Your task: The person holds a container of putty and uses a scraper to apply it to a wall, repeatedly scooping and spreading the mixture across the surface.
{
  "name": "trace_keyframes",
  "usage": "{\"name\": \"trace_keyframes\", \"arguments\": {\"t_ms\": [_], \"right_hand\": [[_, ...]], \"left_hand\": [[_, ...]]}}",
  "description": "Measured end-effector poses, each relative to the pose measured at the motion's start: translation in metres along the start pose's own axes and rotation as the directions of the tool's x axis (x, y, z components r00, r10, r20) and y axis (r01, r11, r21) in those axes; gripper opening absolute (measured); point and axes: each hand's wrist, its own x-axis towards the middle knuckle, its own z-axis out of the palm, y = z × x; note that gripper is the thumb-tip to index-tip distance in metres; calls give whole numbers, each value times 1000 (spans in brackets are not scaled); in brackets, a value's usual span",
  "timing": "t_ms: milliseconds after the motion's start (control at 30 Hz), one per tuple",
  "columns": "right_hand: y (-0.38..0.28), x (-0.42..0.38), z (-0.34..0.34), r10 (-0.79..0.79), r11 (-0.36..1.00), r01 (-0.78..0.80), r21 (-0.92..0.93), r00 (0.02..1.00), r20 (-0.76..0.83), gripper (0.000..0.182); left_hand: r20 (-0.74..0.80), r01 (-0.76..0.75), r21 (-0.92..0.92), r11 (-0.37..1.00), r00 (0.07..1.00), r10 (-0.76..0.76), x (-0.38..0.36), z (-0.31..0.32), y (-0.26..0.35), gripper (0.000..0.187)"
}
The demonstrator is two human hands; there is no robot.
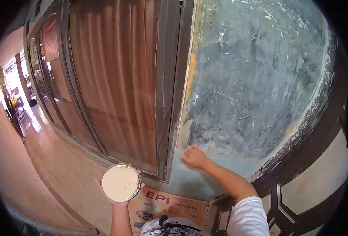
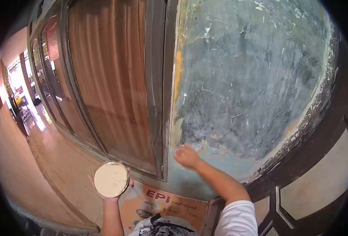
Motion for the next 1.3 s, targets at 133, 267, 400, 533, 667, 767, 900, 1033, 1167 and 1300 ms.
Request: {"name": "trace_keyframes", "arguments": {"t_ms": [133, 267, 400, 533, 667, 767, 900, 1033, 1167, 1300], "right_hand": [[66, 66, -117, 194, 901, -351, -253, 851, -488, 26], [46, 66, -131, 390, 842, -525, -121, 748, -537, 28], [13, 10, -18, 96, 990, -116, -79, 971, -220, 25], [37, 25, -32, 108, 988, -130, -89, 970, -219, 25], [74, 81, -138, 459, 765, -644, -13, 559, -690, 25], [69, 74, -132, 512, 777, -625, 79, 553, -657, 27], [3, 22, -46, 206, 966, -228, -124, 964, -167, 28], [4, 1, -9, -11, 991, -5, -137, 993, -116, 29], [53, 71, -128, 409, 814, -557, -164, 750, -520, 29], [63, 84, -161, 539, 782, -600, 167, 517, -665, 29]], "left_hand": [[-61, -16, -99, 995, 998, 10, -3, 6, -2, 112], [-28, -19, -80, 997, 999, 17, -7, -4, -1, 110], [-69, 5, -58, 998, 998, -9, -5, 1, -3, 111], [-26, 11, -10, 1000, 1000, -12, -5, 1, 9, 113], [-101, -20, -101, 995, 995, 9, 0, 11, 3, 114], [-71, -14, -71, 997, 997, 9, -3, 3, 3, 113], [65, 39, 98, 994, 997, -45, -5, -18, 7, 104], [96, 27, 288, 957, 994, -57, -1, -13, 12, 105], [-13, 59, -32, 998, 998, -59, 0, 0, 9, 108], [-103, 16, -110, 994, 994, -27, 0, 2, 5, 110]]}}
